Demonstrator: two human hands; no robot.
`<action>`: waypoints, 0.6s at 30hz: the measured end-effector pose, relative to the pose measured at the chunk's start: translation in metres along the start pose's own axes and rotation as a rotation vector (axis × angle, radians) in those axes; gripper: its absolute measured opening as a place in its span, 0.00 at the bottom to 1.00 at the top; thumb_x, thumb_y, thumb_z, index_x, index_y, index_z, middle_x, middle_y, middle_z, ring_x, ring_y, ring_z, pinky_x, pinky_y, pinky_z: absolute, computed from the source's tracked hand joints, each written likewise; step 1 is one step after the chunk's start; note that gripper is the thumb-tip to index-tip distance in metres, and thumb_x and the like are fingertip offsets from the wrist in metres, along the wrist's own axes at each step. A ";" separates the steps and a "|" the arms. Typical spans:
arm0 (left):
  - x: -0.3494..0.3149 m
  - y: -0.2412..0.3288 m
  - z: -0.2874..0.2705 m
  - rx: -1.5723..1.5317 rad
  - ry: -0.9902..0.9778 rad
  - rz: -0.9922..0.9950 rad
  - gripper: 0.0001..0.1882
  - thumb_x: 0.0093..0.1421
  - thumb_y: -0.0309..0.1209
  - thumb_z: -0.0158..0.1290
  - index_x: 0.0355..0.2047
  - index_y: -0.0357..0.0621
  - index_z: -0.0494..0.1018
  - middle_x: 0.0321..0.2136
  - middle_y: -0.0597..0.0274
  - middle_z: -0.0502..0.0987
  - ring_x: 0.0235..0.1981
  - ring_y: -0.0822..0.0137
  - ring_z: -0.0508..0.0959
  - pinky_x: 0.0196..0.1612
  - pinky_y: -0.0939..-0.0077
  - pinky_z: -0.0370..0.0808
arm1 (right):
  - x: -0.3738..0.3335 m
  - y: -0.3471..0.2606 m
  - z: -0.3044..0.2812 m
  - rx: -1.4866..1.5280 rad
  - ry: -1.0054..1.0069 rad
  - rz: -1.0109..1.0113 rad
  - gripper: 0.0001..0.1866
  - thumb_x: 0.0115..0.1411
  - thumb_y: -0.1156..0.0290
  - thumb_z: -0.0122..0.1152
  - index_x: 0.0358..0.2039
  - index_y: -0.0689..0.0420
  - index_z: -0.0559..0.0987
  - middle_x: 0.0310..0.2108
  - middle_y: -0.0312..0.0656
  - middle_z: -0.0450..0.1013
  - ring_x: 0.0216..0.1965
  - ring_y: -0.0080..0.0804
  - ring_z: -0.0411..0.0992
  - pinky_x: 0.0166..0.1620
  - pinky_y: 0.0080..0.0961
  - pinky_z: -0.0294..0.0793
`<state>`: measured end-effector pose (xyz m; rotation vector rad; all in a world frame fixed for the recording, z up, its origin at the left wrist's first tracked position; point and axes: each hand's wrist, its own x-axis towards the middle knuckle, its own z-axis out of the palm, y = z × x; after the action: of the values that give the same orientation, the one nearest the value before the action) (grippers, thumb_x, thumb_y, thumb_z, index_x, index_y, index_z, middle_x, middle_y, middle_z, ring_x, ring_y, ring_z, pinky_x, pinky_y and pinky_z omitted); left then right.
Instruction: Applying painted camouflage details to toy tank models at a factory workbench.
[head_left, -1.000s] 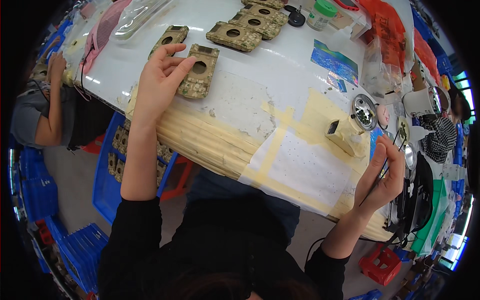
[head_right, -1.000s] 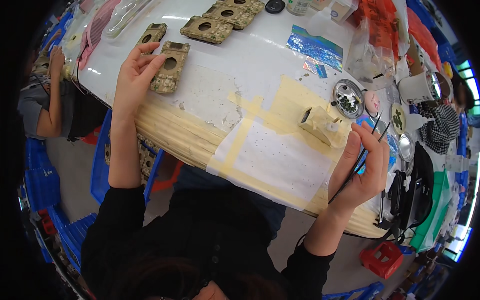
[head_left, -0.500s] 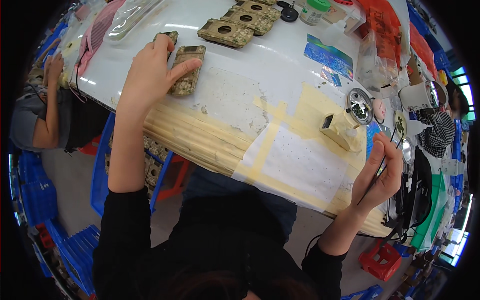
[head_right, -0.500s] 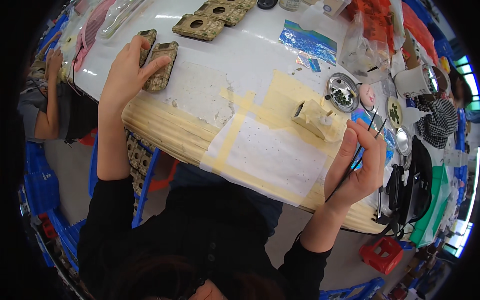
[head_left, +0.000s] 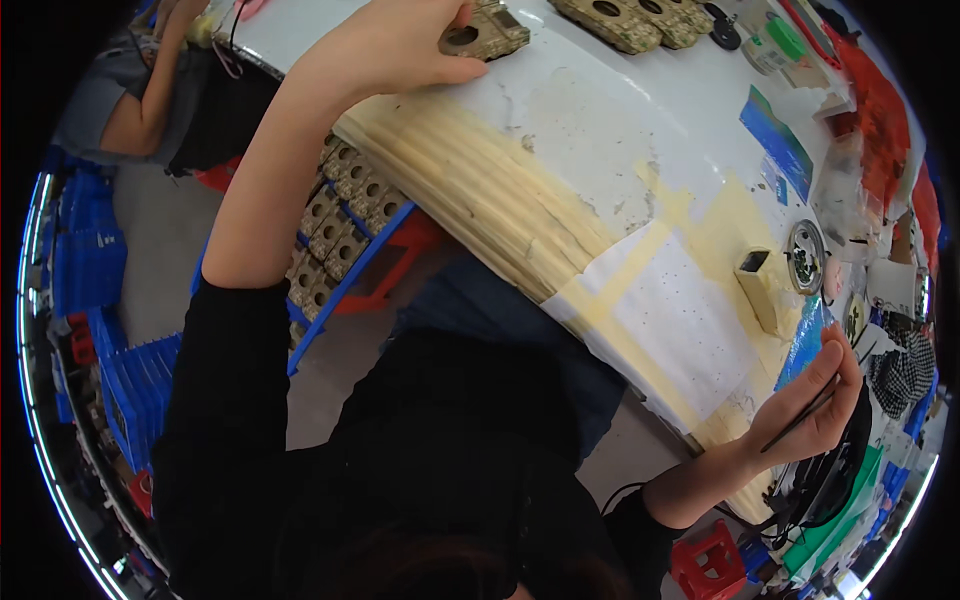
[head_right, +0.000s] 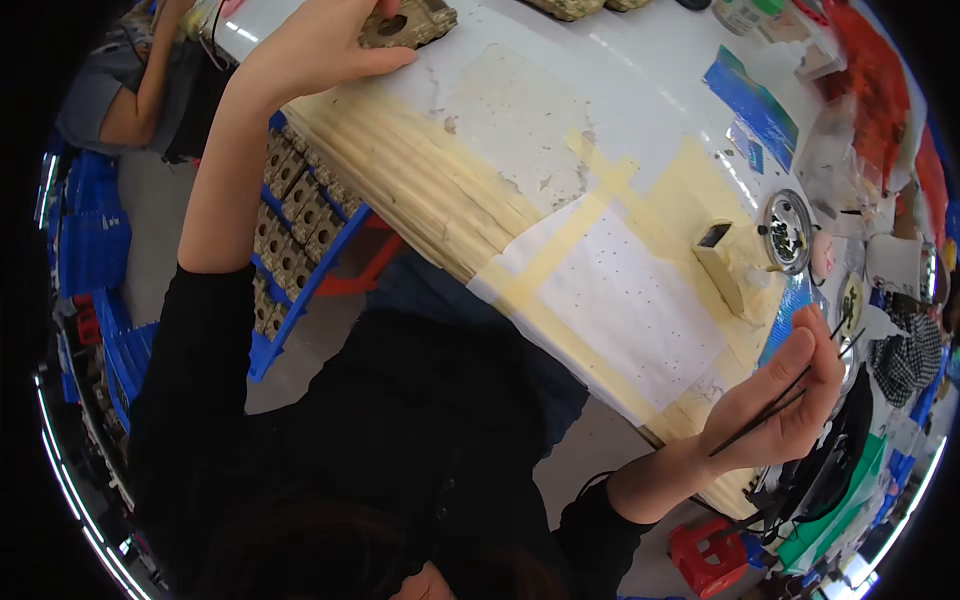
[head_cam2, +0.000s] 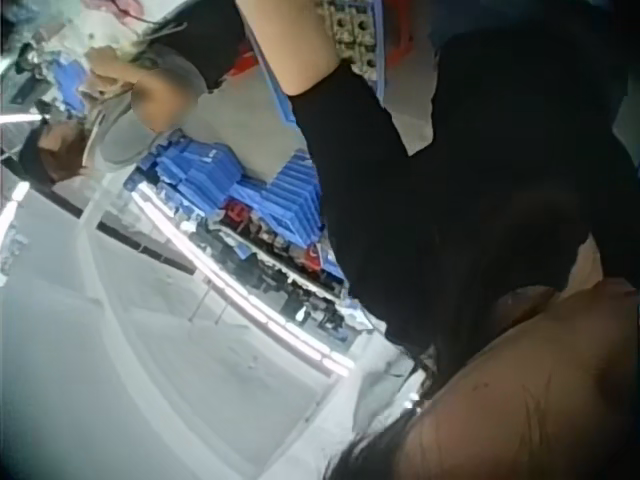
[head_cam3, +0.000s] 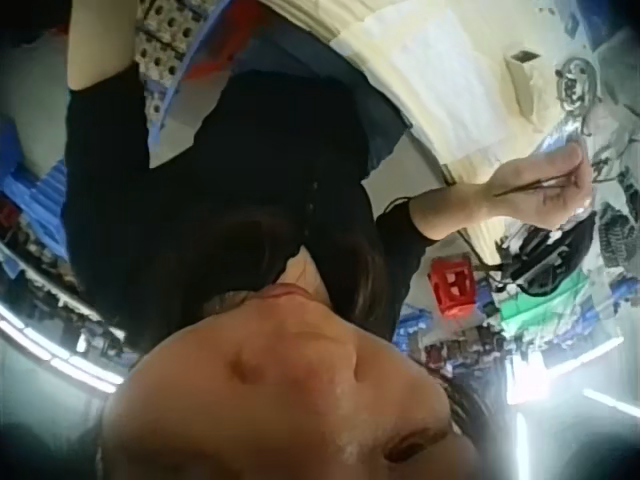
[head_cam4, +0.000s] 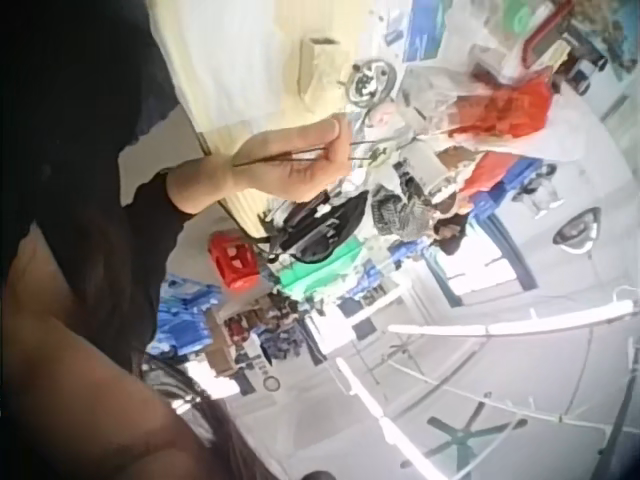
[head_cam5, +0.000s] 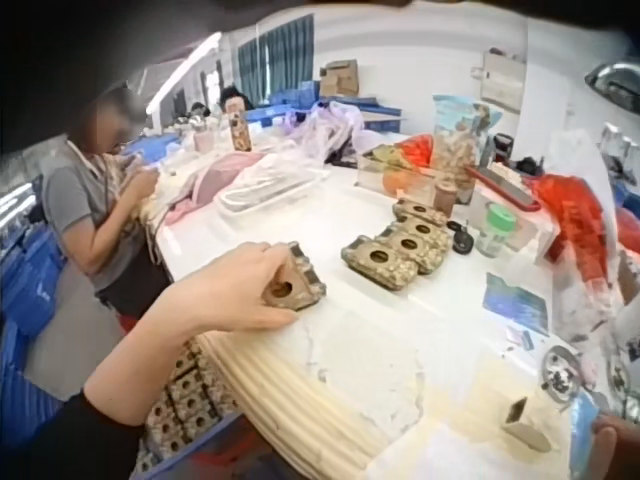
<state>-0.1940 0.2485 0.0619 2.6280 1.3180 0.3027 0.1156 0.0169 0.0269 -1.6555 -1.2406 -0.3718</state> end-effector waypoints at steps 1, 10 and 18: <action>0.000 -0.008 0.002 -0.073 0.057 0.038 0.21 0.42 0.35 0.60 0.31 0.36 0.66 0.27 0.45 0.71 0.31 0.49 0.71 0.35 0.64 0.68 | 0.001 -0.002 -0.003 -0.027 0.006 -0.014 0.07 0.63 0.76 0.51 0.36 0.68 0.75 0.35 0.46 0.76 0.36 0.28 0.74 0.44 0.22 0.73; -0.140 -0.111 -0.037 0.124 0.256 -0.402 0.20 0.49 0.36 0.61 0.35 0.41 0.64 0.29 0.53 0.70 0.32 0.61 0.71 0.36 0.68 0.68 | 0.002 -0.002 -0.009 -0.008 0.052 -0.089 0.11 0.64 0.74 0.52 0.35 0.72 0.75 0.36 0.50 0.76 0.37 0.33 0.76 0.45 0.23 0.77; -0.373 -0.287 0.059 0.233 -0.029 -0.773 0.28 0.39 0.33 0.67 0.35 0.43 0.61 0.32 0.50 0.74 0.38 0.48 0.74 0.40 0.59 0.71 | 0.002 -0.006 -0.008 0.015 0.077 -0.091 0.12 0.64 0.73 0.51 0.35 0.72 0.76 0.36 0.48 0.76 0.37 0.32 0.76 0.44 0.23 0.77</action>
<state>-0.6166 0.1124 -0.1046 2.0322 2.3172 -0.0115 0.1140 0.0111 0.0354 -1.5607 -1.2610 -0.4767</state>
